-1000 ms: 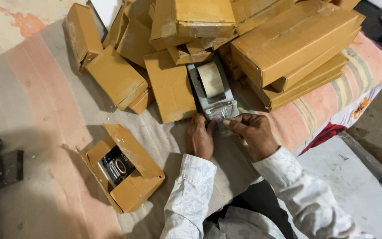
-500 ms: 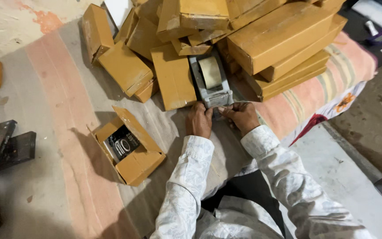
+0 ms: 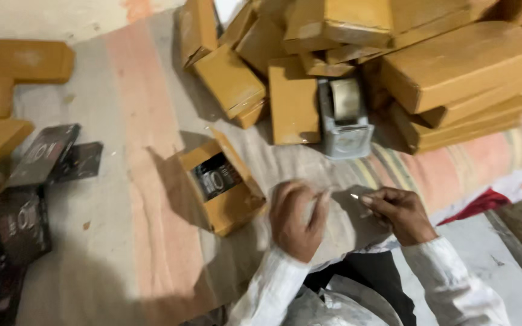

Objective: The person assembles small cardboard boxes, places black product boxes inside, and seals them with clear tape using a tape dispenser. The person repeats this process for multiple units, stacking the sealed boxes nearby.

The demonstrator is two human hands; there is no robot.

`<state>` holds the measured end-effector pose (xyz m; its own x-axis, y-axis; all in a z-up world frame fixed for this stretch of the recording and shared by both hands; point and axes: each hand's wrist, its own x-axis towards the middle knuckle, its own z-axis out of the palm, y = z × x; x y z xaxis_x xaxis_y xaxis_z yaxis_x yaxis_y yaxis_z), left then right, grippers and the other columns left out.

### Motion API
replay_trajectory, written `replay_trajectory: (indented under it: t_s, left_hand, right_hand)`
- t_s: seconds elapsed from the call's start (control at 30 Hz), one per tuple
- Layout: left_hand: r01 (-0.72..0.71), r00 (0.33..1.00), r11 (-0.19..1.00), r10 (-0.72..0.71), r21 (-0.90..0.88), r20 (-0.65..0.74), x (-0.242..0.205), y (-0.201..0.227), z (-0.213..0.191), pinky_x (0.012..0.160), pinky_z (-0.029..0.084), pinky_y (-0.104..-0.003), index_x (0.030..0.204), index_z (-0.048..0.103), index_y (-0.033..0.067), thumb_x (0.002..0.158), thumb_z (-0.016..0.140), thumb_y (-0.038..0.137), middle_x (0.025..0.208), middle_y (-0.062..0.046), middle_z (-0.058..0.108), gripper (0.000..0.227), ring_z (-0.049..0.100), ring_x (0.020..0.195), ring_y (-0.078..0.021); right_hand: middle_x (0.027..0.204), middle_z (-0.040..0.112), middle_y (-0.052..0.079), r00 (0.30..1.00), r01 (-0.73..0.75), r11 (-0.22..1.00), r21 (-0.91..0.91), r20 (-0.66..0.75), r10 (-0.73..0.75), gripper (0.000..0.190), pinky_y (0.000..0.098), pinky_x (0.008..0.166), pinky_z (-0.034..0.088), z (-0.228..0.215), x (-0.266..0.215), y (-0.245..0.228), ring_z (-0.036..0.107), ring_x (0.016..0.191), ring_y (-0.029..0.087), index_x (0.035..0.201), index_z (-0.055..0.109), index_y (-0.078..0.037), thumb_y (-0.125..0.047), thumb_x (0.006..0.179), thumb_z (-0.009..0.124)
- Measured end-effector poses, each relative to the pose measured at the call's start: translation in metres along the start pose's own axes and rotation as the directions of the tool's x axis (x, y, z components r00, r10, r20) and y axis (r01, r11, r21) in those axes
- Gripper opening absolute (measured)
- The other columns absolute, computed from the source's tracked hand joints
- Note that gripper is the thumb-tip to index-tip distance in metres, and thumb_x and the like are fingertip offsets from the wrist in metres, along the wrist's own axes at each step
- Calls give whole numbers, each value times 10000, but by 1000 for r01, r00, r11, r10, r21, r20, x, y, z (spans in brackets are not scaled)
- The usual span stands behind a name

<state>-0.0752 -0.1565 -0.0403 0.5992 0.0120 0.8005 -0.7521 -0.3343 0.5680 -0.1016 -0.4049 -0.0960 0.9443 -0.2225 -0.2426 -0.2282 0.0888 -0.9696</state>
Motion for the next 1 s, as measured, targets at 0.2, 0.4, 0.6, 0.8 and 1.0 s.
replay_trajectory:
  t_s: [0.2,0.4,0.6,0.8,1.0]
  left_hand:
    - [384,906,840,-264,383,-331,25,-50,-154,1082,469,-451,1198,678,-63,1087,568,107,1294,-230,642,230,610,1212,-378]
    - [72,960,921,-169,383,223,28,-107,-124,1120,405,-482,977,727,24,836,736,151,1324,-189,648,190,520,1322,-434]
    - [305,898,857,-404,415,173,14,-142,-111,1220,422,-425,1219,673,87,999,652,132,1330,-93,692,225,577,1407,-310]
    - [278,960,938,-276,208,-36,-5,-157,-107,1242,289,-477,1629,292,58,855,565,-4,1647,-266,348,823,336,1519,-409]
    - [426,853,852,-490,303,179,36,-214,-119,1140,436,-427,1424,639,155,884,616,197,1379,-194,574,542,552,1299,-358]
  right_hand:
    - [689,648,34,993,-34,983,181,114,14,139,257,487,364,25,-17,-3,492,556,87,835,700,-2,-93,939,710]
    - [664,592,-3,938,-35,957,288,339,-68,177,263,482,383,94,6,-50,480,529,93,855,693,-53,-197,956,706]
    - [702,615,1,904,-194,969,155,411,115,202,222,415,300,176,41,-71,462,516,64,830,698,-65,-236,937,713]
    - [615,573,25,880,-212,977,-30,429,204,267,255,357,236,241,63,-74,392,421,75,761,665,-26,-220,908,773]
    - [631,644,25,883,-176,984,-23,437,169,203,260,353,227,243,69,-59,406,398,71,803,718,-7,-192,868,772]
